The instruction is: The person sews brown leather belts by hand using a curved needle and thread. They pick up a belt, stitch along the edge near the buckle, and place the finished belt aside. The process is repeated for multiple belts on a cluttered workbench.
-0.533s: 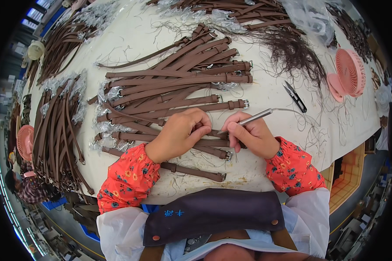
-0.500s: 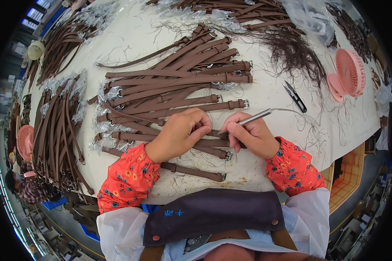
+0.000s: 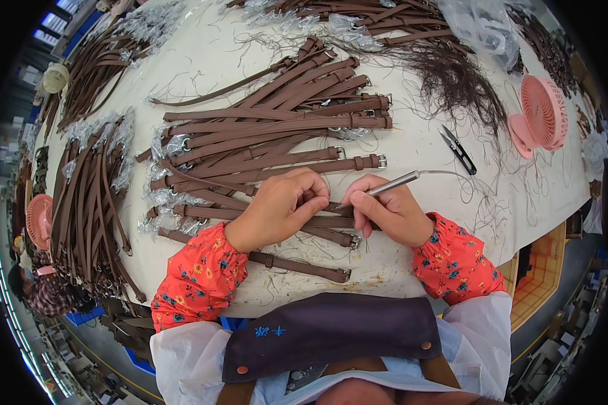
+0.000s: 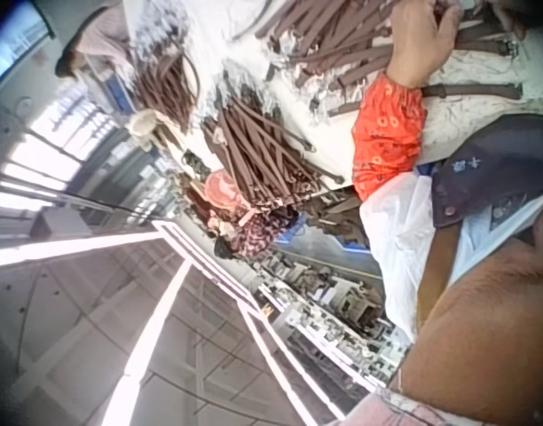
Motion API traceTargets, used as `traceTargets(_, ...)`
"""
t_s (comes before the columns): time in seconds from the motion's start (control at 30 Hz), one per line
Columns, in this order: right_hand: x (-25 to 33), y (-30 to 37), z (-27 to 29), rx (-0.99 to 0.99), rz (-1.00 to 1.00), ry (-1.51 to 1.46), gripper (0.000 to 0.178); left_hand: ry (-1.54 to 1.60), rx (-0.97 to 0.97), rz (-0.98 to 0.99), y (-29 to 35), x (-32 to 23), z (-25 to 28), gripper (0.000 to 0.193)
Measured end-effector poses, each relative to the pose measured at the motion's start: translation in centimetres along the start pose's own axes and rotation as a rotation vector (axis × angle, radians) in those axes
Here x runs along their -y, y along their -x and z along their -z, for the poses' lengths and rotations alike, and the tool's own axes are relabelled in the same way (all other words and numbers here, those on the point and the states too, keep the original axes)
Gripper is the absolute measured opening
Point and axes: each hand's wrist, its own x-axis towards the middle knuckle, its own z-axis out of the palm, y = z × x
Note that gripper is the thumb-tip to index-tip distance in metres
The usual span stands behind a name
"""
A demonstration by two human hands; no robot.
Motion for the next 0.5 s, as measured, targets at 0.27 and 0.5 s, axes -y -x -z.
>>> traceTargets(0.27, -0.25, -0.04, 0.02, -0.023, 0.04, -0.029, 0.026, 0.317, -0.243, 0.118, -0.15, 0.41, -0.75, 0.013)
traceTargets(0.5, -0.37, -0.05, 0.07, -0.057, 0.05, -0.051, 0.026, -0.116, -0.003, -0.111, 0.03, -0.18, -0.42, 0.021)
